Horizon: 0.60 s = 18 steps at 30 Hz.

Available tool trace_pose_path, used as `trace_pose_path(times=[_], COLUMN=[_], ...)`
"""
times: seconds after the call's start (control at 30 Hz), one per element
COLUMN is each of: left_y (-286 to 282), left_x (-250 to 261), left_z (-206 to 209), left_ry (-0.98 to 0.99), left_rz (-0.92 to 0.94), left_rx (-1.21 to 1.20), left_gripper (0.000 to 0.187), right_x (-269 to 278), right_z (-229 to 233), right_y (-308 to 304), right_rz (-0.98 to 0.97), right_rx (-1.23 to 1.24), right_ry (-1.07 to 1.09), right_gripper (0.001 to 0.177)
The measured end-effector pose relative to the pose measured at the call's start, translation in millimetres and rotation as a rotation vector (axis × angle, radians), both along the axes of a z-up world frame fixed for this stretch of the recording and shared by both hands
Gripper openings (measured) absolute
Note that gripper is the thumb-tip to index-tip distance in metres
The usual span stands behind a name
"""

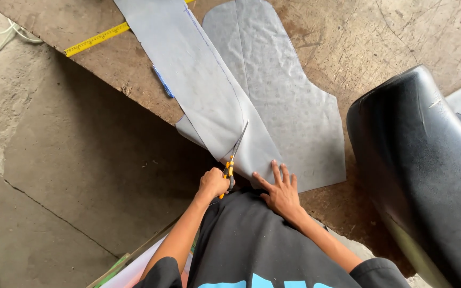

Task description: The person traces a pattern onto a sheet of gray fabric using a blue pen and a black curved object as a guide. They then use yellow-handled scissors to cut the fabric along the marked lines on a wooden workbench.

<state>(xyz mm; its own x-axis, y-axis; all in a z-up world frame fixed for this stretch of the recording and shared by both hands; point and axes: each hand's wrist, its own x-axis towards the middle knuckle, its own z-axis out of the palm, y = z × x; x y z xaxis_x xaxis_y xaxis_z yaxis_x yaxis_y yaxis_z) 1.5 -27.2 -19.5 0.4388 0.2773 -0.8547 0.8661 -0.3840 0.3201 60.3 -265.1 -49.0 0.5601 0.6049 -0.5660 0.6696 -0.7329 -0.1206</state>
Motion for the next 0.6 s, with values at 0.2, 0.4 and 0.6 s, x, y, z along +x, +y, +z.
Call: trace_pose_path(times=[0.2,0.4,0.6], left_y=[-21,-39,-44], left_x=[-20,-18,-17], left_z=[-4,43,16], left_ry=[-0.044,-0.091,-0.035], left_rz=[0.024,0.145,0.122], left_rx=[0.029,-0.011,-0.002], left_gripper=[0.019,0.024,0.023], right_x=[9,37,59], right_z=[-15,-40,-6], right_y=[-15,-7,16], right_rz=[0.113,0.036,0.148], right_rx=[0.014,0.284,0.198], right_ry=[0.005,-0.036,0.016], right_gripper=[0.067,0.078,0.076])
